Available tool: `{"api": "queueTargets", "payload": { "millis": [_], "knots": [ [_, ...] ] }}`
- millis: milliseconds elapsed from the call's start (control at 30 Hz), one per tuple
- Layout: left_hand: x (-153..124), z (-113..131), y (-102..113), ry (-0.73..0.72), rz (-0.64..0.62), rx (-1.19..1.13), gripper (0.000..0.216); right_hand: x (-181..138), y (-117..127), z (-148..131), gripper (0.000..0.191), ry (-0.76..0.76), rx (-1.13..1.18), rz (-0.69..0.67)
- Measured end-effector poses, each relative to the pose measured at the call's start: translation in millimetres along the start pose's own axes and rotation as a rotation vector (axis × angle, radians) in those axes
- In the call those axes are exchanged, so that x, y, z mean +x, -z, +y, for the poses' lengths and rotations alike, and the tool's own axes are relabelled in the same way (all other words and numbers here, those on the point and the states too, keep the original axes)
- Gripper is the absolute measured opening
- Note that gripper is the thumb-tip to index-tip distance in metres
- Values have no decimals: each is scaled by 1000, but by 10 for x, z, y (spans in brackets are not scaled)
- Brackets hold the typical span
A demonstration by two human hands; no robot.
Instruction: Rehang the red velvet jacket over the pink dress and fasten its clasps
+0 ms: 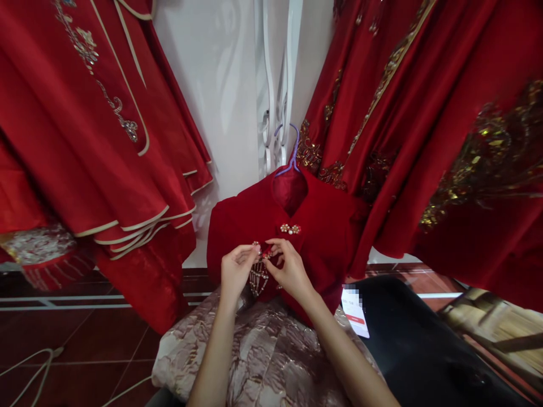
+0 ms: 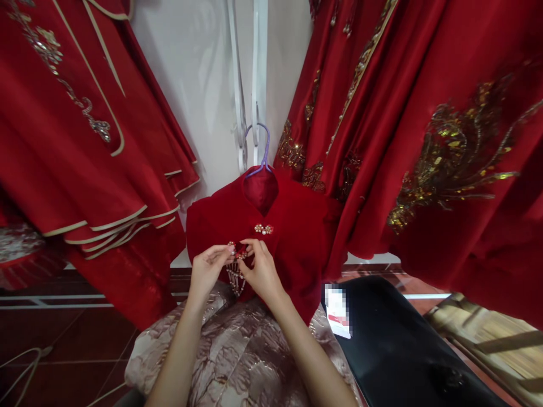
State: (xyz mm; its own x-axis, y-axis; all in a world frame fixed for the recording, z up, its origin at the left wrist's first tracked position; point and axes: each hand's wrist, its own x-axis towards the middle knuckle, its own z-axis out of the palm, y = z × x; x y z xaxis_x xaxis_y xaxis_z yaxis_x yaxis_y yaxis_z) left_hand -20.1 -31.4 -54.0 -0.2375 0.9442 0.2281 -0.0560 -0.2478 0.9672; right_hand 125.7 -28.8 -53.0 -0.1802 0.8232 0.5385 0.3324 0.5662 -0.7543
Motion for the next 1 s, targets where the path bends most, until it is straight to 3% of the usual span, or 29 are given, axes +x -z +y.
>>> {"api": "queueTargets", "payload": {
  "millis": [233,600,1000],
  "knots": [
    [-21,42,-10,-51,3,58,30,36,-101,13,32,-28,47,85],
    [-62,47,-20,-162,-37,264,23,39,-115,56,34,-18,68,105],
    [-56,42,13,-124,-76,170,22,56,-93,75,39,-18,12,65]
  ]
}}
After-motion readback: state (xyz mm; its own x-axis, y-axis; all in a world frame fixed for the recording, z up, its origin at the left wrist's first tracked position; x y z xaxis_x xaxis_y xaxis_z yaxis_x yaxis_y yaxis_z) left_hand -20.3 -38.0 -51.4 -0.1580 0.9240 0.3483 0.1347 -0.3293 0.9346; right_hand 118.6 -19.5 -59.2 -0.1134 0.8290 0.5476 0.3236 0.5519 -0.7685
